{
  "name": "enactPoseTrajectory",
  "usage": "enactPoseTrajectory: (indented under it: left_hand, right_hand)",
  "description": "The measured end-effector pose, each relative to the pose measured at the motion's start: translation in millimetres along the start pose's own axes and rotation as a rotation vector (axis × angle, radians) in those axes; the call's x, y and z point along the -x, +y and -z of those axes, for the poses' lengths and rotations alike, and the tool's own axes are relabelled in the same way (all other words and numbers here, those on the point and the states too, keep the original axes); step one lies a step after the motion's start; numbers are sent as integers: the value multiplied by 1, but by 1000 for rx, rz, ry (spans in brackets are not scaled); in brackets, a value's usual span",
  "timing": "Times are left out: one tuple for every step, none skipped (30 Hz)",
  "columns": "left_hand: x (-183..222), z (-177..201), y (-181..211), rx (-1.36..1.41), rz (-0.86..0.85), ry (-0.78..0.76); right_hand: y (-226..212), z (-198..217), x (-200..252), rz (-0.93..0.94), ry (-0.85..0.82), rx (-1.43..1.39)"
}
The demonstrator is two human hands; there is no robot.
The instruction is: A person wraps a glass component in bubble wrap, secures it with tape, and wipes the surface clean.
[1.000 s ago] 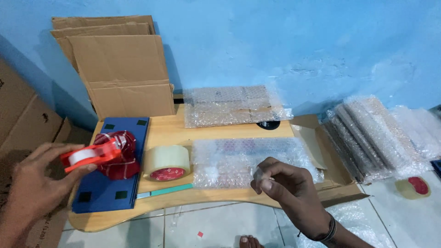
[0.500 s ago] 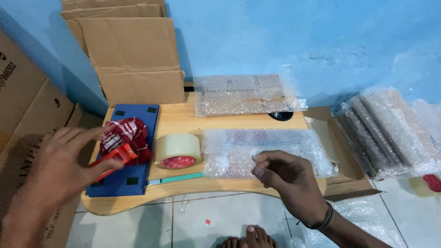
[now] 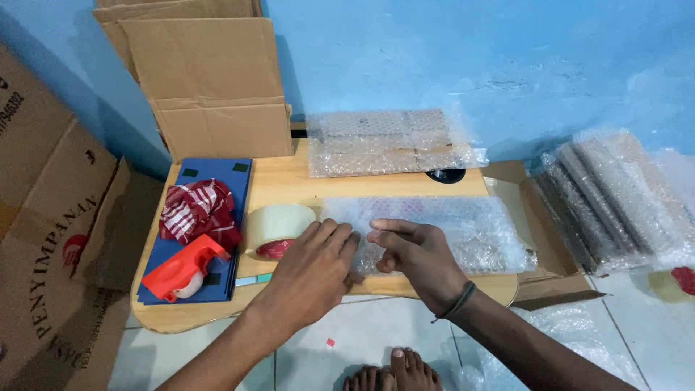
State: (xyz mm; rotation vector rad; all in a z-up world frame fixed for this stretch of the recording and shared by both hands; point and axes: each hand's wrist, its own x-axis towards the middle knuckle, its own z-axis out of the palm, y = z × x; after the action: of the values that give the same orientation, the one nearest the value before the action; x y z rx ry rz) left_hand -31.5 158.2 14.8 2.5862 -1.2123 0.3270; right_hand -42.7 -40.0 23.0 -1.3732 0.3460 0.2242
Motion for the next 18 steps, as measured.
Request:
enactPoseTrajectory:
  left_hand:
    - [1,-4,-1,-64,-8,22]
    - [3,-9,-1,-128,-16,45]
    - [3,-8,0,-127,-18,42]
    - [3,-8,1,-136,-24,62]
    - [4,-8,2,-146,-28,85]
    - [4,-6,1,-146,-26,84]
    - [4,-4,0,-139,-25,80]
    - [4,-3,0,-131,-24,76]
    - [4,-1,0,-130,-23,76]
    - [3,2,0,-133,-13,91]
    - [2,4,0,-136,-5,107]
    - [0,3,-1,-135,-7,106]
    - [-2,2,-1,-148,7,77]
    - [-3,1,-1,-161,21,48]
    - [-7,4,1,-161,22,47]
    - [-12,8,3,-154,58,-95]
    - [-16,12,6,-148,95,-238]
    - [-18,8,3,-147,97,-240]
  right_hand:
    - [3,-1,-3,-35,-10,-53]
    - [6,-3,-5,-69,-21,-105]
    - [8,-4,-6,-72,-19,-108]
    - [10,-5,-7,-94,-21,-120]
    - [11,-6,-8,-116,-24,-128]
    - [12,-7,-8,-117,-25,-128]
    - [12,-7,-8,-119,-27,-125]
    - [13,-7,-8,-120,-28,-122]
    - [14,-8,-8,-122,-28,-122]
    - [14,-9,-7,-128,-29,-121]
    - [14,-9,-7,-133,-30,-121]
    - [15,-10,-7,-132,-28,-123]
    - [16,-10,-6,-127,-34,-118]
    - [17,-10,-6,-121,-40,-113]
    - [14,-14,-3,-123,-40,-114]
    - [11,-18,0,-104,-19,-78]
    - [8,-22,4,-86,1,-43]
    - [9,-22,3,-88,1,-43]
